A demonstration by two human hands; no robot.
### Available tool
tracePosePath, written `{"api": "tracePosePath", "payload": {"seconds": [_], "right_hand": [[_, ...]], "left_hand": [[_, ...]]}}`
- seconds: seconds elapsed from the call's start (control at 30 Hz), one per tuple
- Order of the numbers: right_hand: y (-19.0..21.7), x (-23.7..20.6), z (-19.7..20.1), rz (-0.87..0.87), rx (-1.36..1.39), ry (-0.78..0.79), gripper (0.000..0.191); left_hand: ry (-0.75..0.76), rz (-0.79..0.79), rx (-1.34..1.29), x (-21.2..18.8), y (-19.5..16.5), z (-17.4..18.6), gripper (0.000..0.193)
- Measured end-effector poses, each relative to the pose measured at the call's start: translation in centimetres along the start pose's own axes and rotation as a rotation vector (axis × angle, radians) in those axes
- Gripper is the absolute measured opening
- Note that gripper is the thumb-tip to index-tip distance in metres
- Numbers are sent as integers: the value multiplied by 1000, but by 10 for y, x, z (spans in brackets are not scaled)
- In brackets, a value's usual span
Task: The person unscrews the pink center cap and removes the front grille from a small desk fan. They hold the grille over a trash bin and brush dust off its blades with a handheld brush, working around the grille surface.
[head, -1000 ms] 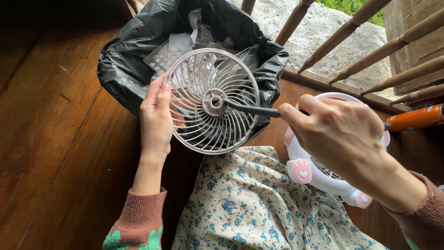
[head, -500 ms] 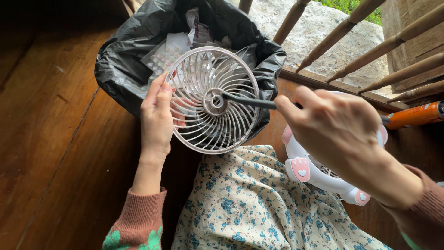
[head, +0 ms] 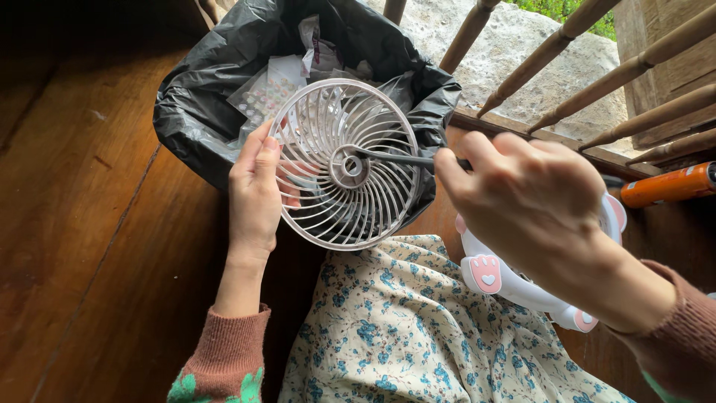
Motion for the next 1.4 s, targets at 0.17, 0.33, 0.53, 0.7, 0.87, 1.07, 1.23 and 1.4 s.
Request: {"api": "tracePosePath", "payload": {"seconds": [0.17, 0.33, 0.53, 0.7, 0.87, 1.07, 1.23, 1.4], "right_hand": [[1, -3, 8, 1, -40, -99, 22], [4, -9, 5, 92, 8, 71, 30], [-3, 3, 5, -6, -23, -50, 13], [-14, 0, 9, -20, -42, -89, 15], [-10, 2, 10, -26, -43, -166, 7], [-5, 10, 5, -6, -29, -138, 7], [-12, 10, 2, 14, -63, -20, 8], [-7, 12, 4, 16, -10, -116, 8]], "left_hand": [[-16, 11, -3, 0, 3, -2, 43], [-6, 21, -21, 0, 4, 3, 42], [-13, 30, -20, -2, 9, -2, 42], [-17, 27, -28, -3, 8, 0, 43], [3, 6, -15, -1, 4, -1, 42], [14, 3, -3, -1, 1, -4, 42], [6, 10, 5, -2, 0, -3, 41], [1, 9, 16, -2, 2, -5, 41]]}}
Point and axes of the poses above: each hand's wrist, its own x-axis towards the middle knuckle, its own z-axis out of the back of the hand, y = z × x, the point moved 7 cm from there along x, towards the middle knuckle, and after that the axes turned 11 degrees about -x, right-handed, at the moved point
